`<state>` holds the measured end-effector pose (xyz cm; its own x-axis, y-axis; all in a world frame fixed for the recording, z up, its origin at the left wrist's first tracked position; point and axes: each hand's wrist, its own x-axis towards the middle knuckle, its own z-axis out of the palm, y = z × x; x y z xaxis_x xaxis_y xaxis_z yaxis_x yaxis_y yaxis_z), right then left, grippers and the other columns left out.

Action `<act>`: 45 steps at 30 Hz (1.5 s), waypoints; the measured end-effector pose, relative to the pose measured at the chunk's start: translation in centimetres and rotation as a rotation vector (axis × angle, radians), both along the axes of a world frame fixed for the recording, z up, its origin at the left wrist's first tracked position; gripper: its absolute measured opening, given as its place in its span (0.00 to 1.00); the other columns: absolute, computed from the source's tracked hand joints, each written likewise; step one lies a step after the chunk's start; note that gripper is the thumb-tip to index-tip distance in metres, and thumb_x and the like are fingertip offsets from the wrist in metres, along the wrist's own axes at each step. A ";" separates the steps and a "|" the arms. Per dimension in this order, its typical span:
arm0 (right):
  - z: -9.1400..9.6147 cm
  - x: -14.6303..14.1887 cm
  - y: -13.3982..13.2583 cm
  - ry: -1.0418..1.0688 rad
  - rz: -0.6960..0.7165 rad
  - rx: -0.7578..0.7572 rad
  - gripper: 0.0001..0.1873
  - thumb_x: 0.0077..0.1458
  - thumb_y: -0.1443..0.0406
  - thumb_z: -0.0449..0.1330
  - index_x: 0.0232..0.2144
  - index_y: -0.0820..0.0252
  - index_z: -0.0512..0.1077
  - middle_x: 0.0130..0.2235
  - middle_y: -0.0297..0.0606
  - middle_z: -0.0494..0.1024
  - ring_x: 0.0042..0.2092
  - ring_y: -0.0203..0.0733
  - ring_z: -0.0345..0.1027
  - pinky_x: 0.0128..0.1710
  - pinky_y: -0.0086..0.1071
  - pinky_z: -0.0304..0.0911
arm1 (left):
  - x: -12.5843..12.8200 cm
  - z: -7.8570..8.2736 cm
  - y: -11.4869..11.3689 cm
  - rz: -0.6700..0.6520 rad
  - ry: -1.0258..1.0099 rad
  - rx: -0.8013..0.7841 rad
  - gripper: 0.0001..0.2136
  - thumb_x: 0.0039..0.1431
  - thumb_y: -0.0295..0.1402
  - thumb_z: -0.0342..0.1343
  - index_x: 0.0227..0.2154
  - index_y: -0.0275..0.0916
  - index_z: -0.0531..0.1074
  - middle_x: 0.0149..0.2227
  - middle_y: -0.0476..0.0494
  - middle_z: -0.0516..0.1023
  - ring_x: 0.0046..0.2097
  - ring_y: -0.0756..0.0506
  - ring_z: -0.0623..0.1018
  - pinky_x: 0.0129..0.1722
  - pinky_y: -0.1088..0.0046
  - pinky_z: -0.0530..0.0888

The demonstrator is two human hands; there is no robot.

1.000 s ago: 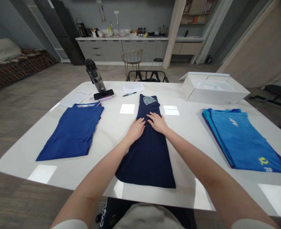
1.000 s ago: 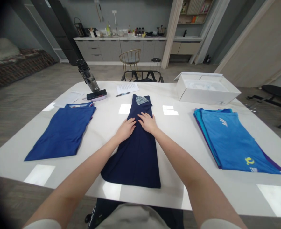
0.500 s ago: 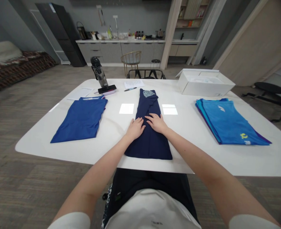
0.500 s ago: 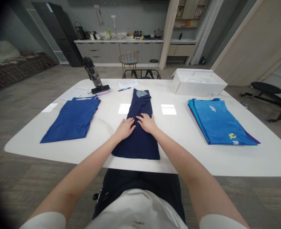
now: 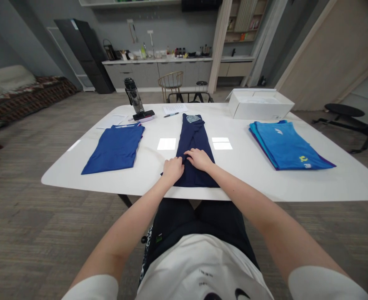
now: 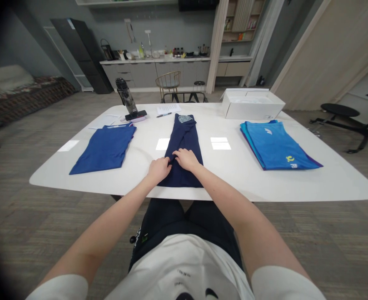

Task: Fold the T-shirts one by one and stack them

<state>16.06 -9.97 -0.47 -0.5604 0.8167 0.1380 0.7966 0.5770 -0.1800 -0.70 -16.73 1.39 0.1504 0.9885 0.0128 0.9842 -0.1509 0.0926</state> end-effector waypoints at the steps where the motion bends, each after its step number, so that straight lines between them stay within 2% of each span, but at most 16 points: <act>1: 0.1 -0.1 -0.4 -0.003 -0.019 0.005 0.19 0.69 0.64 0.54 0.59 0.51 0.72 0.53 0.45 0.76 0.54 0.52 0.68 0.48 0.41 0.62 | -0.1 0.1 -0.4 0.009 -0.002 -0.017 0.11 0.69 0.35 0.50 0.49 0.39 0.73 0.47 0.36 0.81 0.49 0.38 0.80 0.50 0.59 0.72; 3: 0.2 -0.5 -1.1 -0.010 -0.049 0.017 0.20 0.68 0.63 0.54 0.60 0.51 0.71 0.53 0.45 0.76 0.54 0.53 0.68 0.48 0.42 0.62 | -0.4 0.3 -1.2 0.025 -0.001 -0.034 0.12 0.68 0.34 0.50 0.50 0.38 0.73 0.45 0.36 0.82 0.49 0.37 0.81 0.49 0.59 0.72; 6: 0.2 -1.0 -2.2 -0.029 -0.019 0.030 0.19 0.68 0.64 0.54 0.59 0.49 0.72 0.53 0.45 0.75 0.55 0.52 0.68 0.49 0.42 0.61 | -0.7 0.4 -2.5 0.029 0.006 -0.024 0.13 0.68 0.34 0.50 0.50 0.38 0.74 0.44 0.35 0.83 0.47 0.37 0.82 0.47 0.60 0.74; 10: 0.2 -1.4 -3.7 -0.053 0.036 0.048 0.17 0.69 0.66 0.52 0.54 0.51 0.75 0.51 0.44 0.76 0.53 0.50 0.69 0.49 0.41 0.60 | -0.7 0.6 -4.0 0.049 0.014 -0.024 0.14 0.67 0.35 0.50 0.50 0.39 0.75 0.44 0.34 0.83 0.45 0.37 0.83 0.43 0.63 0.75; 15: 0.2 -1.0 -4.4 -0.038 0.058 0.073 0.15 0.69 0.67 0.51 0.49 0.53 0.76 0.49 0.42 0.77 0.50 0.48 0.70 0.47 0.38 0.59 | -0.5 0.9 -5.5 0.066 -0.039 0.003 0.11 0.67 0.37 0.53 0.46 0.43 0.78 0.42 0.39 0.83 0.44 0.38 0.83 0.42 0.64 0.75; 22: 0.7 1.8 -4.4 0.083 0.057 0.047 0.13 0.67 0.69 0.53 0.48 0.56 0.76 0.48 0.42 0.77 0.51 0.46 0.69 0.49 0.37 0.60 | 1.1 1.8 -7.0 -0.107 -0.190 0.184 0.08 0.68 0.33 0.53 0.44 0.42 0.77 0.44 0.42 0.82 0.46 0.41 0.81 0.49 0.64 0.72; 28: 0.9 4.8 -4.9 0.204 0.031 0.022 0.14 0.63 0.71 0.54 0.45 0.56 0.76 0.46 0.40 0.76 0.50 0.44 0.70 0.50 0.33 0.62 | 4.2 1.4 -7.1 -0.225 -0.163 0.210 0.09 0.70 0.33 0.52 0.45 0.39 0.77 0.44 0.40 0.81 0.48 0.40 0.79 0.50 0.61 0.70; 33: -0.7 5.8 -5.6 0.196 0.016 -0.016 0.14 0.63 0.72 0.54 0.44 0.56 0.78 0.46 0.39 0.78 0.49 0.43 0.70 0.51 0.33 0.63 | 5.9 -0.2 -7.1 -0.255 -0.171 0.134 0.09 0.69 0.34 0.55 0.46 0.38 0.77 0.44 0.38 0.81 0.48 0.39 0.79 0.49 0.60 0.71; 37: -1.9 5.8 -5.6 0.254 0.031 -0.021 0.16 0.64 0.73 0.53 0.41 0.58 0.80 0.45 0.39 0.79 0.49 0.43 0.70 0.52 0.35 0.64 | 5.8 -1.0 -7.3 -0.286 -0.219 0.064 0.11 0.69 0.36 0.56 0.48 0.38 0.78 0.45 0.39 0.81 0.46 0.40 0.81 0.46 0.63 0.73; 41: -2.3 5.7 -5.2 0.323 0.042 -0.044 0.16 0.60 0.76 0.54 0.37 0.58 0.81 0.43 0.39 0.80 0.47 0.43 0.73 0.52 0.35 0.66 | 5.0 -1.1 -6.9 -0.358 -0.366 0.030 0.13 0.70 0.39 0.54 0.47 0.40 0.79 0.45 0.41 0.82 0.45 0.42 0.81 0.46 0.67 0.75; 45: -2.1 5.8 -5.1 0.392 0.030 -0.050 0.15 0.58 0.76 0.56 0.36 0.59 0.82 0.42 0.39 0.81 0.45 0.43 0.75 0.50 0.35 0.67 | 3.5 -1.0 -5.4 -0.414 -0.577 0.002 0.13 0.70 0.34 0.51 0.45 0.41 0.81 0.44 0.43 0.83 0.45 0.43 0.81 0.49 0.68 0.75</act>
<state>21.89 -15.12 -2.54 -0.4969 0.8117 0.3069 0.6448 0.5820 -0.4955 2.85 -22.16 0.37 0.4826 0.8515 0.2053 0.6400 -0.5028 0.5809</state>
